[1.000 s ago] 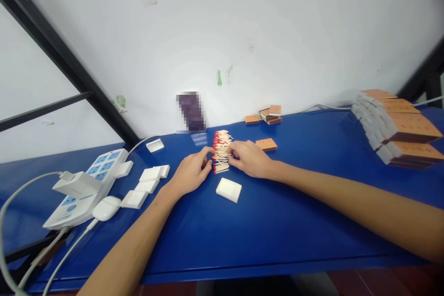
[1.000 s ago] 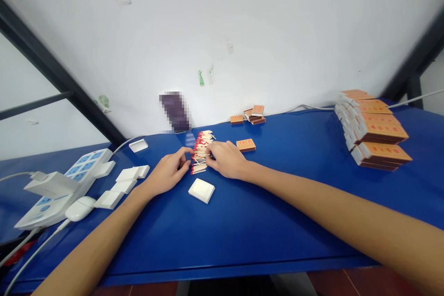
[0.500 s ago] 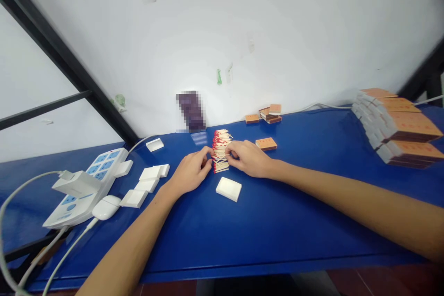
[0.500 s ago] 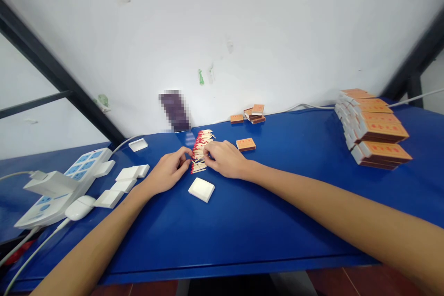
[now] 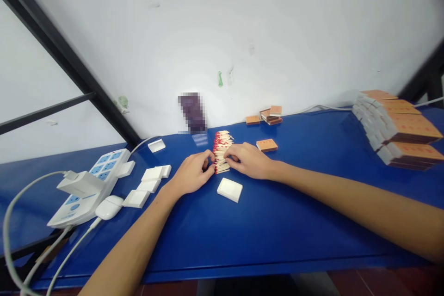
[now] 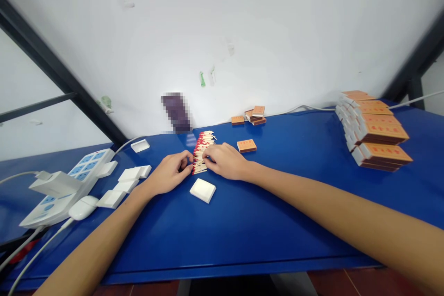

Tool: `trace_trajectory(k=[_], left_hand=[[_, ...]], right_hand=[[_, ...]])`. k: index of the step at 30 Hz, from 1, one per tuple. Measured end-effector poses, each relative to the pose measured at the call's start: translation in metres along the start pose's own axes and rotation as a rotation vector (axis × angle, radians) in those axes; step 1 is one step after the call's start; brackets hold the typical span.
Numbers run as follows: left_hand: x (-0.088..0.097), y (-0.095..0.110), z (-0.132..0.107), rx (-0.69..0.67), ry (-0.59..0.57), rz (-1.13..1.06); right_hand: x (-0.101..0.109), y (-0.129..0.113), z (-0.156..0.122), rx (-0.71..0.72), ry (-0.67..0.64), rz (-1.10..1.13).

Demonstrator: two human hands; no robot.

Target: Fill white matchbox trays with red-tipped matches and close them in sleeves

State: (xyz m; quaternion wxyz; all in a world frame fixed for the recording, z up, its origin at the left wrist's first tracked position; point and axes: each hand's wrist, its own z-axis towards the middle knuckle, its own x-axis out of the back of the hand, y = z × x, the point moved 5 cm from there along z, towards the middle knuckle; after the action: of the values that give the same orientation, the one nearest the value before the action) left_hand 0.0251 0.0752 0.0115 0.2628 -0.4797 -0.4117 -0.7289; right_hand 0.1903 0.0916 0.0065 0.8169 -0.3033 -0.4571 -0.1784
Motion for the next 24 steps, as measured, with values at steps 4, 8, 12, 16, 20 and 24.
trace_trajectory(k=[4, 8, 12, 16, 20, 24], left_hand=[[0.0005, 0.0017, 0.0005, -0.001, -0.003, -0.004], [0.0012, 0.0026, 0.0004, 0.005, 0.001, -0.01], [0.001, 0.0021, 0.0, 0.004, 0.005, -0.007], [-0.0005, 0.0003, 0.0002, 0.01, 0.002, 0.008], [-0.0017, -0.0003, 0.001, 0.019, 0.003, 0.028], [-0.0017, 0.0, 0.0007, 0.02, 0.014, 0.005]], right_hand=[[0.0029, -0.0007, -0.0007, -0.036, 0.027, -0.053], [0.0051, 0.0004, -0.0017, -0.119, 0.059, -0.152], [0.004, -0.0001, -0.0017, -0.139, 0.031, -0.166], [0.0029, -0.0003, -0.0013, -0.122, 0.0, -0.105], [0.0012, 0.001, -0.001, -0.088, -0.009, -0.048], [0.0003, 0.0023, -0.0011, -0.066, 0.002, -0.027]])
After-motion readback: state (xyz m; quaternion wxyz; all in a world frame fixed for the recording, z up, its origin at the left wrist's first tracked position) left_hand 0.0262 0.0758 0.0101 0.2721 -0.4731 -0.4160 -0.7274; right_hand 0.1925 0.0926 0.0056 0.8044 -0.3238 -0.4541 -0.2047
